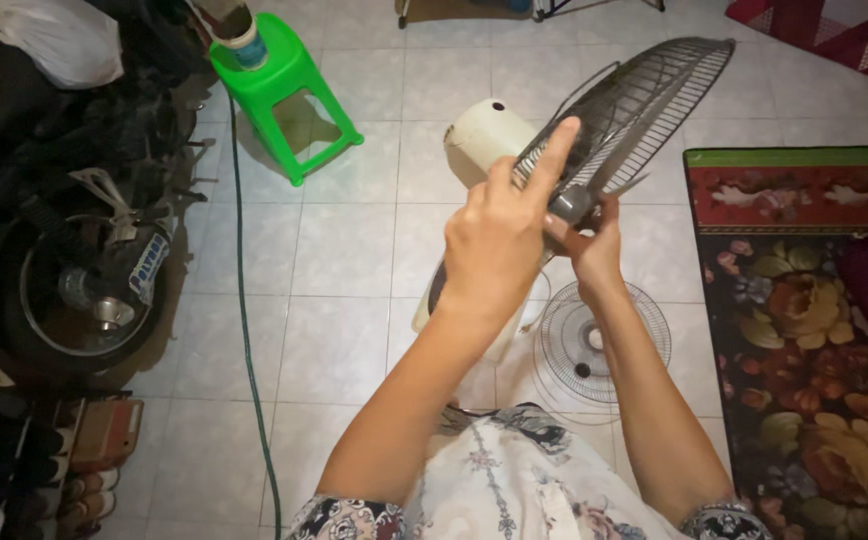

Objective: The person removes the front grille and fan blades from a standing electric fan. They then detach the rear grille and unscrew the motor housing from the fan stand. The removed parts are placed on the floor.

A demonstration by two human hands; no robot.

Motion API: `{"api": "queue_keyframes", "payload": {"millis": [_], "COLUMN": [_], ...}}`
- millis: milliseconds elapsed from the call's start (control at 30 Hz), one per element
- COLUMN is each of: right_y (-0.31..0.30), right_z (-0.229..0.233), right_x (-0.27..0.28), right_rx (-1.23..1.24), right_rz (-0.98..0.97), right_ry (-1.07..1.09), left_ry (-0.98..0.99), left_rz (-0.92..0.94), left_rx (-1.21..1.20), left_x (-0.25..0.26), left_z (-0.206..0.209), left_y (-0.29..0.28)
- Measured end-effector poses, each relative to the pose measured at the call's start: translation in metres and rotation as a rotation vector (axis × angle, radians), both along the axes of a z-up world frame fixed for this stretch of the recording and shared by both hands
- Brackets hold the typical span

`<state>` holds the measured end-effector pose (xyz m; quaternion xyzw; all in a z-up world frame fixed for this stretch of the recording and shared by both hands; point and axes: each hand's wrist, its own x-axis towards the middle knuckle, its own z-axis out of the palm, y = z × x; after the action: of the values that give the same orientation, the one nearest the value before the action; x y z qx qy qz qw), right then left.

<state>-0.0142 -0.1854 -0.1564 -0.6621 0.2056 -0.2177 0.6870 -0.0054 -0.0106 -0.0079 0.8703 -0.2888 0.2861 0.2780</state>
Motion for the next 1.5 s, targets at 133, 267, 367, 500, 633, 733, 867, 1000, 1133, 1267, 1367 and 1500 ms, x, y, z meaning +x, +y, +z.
{"api": "queue_keyframes", "payload": {"millis": [133, 267, 367, 500, 633, 733, 867, 1000, 1133, 1267, 1367, 1500], "right_y": [-0.005, -0.002, 0.005, 0.011, 0.014, 0.011, 0.004, -0.006, -0.025, -0.046, -0.064, -0.077], "right_z": [-0.009, -0.010, -0.003, 0.011, 0.014, 0.011, 0.001, -0.005, 0.003, 0.007, 0.002, -0.008], "right_x": [-0.013, -0.017, -0.018, -0.018, -0.022, -0.016, -0.010, -0.005, -0.004, 0.000, -0.002, 0.001], "right_rx": [-0.363, -0.409, -0.227, 0.064, 0.041, 0.084, 0.144, 0.063, -0.219, -0.661, -0.918, -0.717], "right_rz": [-0.017, -0.032, -0.060, -0.102, -0.064, -0.014, 0.069, 0.173, 0.223, 0.246, 0.192, 0.331], "right_ry": [-0.070, -0.146, -0.111, 0.002, -0.008, 0.007, 0.060, 0.070, 0.256, 0.215, 0.009, -0.203], "left_ry": [-0.055, -0.063, -0.030, 0.008, 0.003, 0.010, -0.010, -0.007, -0.220, -0.509, -0.352, -0.049], "left_rz": [0.051, 0.053, 0.022, 0.006, -0.001, -0.022, -0.049, -0.006, 0.076, 0.140, -0.035, 0.092], "left_rx": [0.064, 0.050, 0.024, 0.034, 0.051, 0.059, -0.029, -0.031, -0.082, -0.160, -0.296, -0.252], "left_x": [0.003, 0.002, 0.000, 0.001, 0.001, 0.004, 0.007, 0.008, -0.003, -0.042, -0.080, -0.088], "left_z": [-0.001, 0.001, 0.002, 0.005, 0.005, 0.006, 0.011, 0.020, 0.028, 0.010, -0.021, -0.068], "left_y": [-0.008, -0.011, -0.007, -0.001, 0.004, 0.009, 0.022, 0.031, 0.024, 0.009, -0.029, -0.054]}}
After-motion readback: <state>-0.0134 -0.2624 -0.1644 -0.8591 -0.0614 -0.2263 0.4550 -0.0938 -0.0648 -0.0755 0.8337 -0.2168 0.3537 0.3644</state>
